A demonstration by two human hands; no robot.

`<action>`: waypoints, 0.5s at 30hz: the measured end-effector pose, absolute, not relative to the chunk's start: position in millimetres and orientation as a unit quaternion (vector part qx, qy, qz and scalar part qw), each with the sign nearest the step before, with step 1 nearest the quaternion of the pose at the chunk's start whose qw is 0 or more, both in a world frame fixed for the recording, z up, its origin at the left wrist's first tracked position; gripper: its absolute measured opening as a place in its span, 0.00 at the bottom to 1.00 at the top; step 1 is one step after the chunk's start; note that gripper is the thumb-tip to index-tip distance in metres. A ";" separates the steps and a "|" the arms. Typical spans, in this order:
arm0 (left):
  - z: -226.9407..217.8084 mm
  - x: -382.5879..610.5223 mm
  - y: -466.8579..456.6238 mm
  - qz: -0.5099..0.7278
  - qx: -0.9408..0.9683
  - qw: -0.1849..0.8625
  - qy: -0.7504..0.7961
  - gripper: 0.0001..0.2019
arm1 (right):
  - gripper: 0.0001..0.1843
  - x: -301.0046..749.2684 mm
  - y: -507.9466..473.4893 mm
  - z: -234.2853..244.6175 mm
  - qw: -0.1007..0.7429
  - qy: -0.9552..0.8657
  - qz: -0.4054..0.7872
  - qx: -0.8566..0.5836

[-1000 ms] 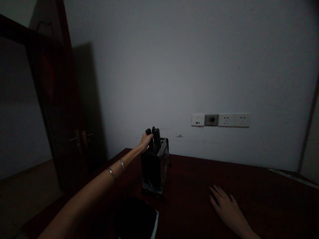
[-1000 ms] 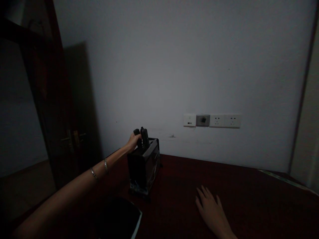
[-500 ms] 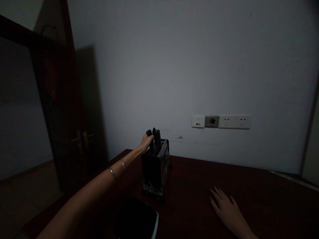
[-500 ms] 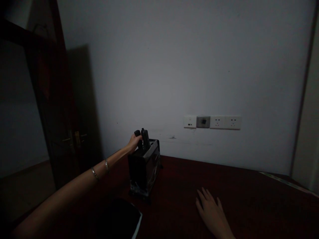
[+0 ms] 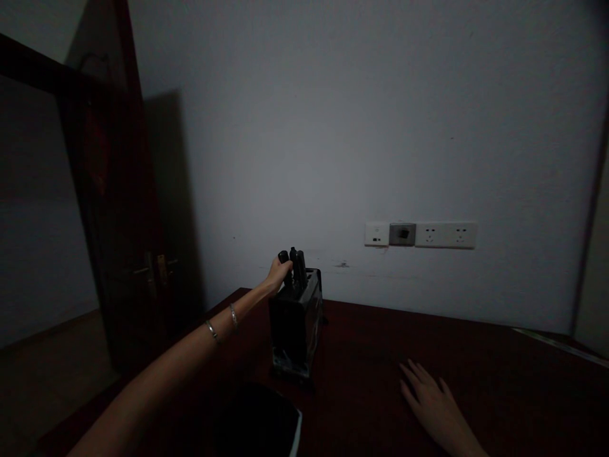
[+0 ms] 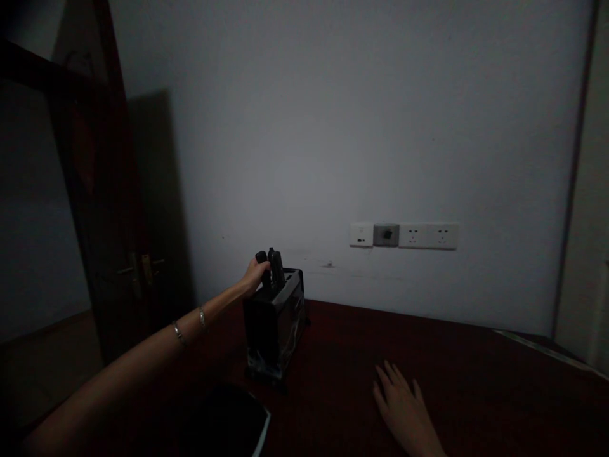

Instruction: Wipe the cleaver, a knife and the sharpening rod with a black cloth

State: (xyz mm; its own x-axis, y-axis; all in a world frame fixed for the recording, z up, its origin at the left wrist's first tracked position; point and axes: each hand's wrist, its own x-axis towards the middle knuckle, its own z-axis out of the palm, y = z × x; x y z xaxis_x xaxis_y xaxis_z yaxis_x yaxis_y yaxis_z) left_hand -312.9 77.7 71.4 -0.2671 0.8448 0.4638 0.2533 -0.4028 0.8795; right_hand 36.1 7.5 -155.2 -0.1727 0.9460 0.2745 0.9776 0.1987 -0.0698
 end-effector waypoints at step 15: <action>96.3 -316.1 82.2 0.622 0.556 0.256 0.488 0.10 | 0.27 39.8 12.3 -165.5 0.154 -0.769 -0.081 -0.615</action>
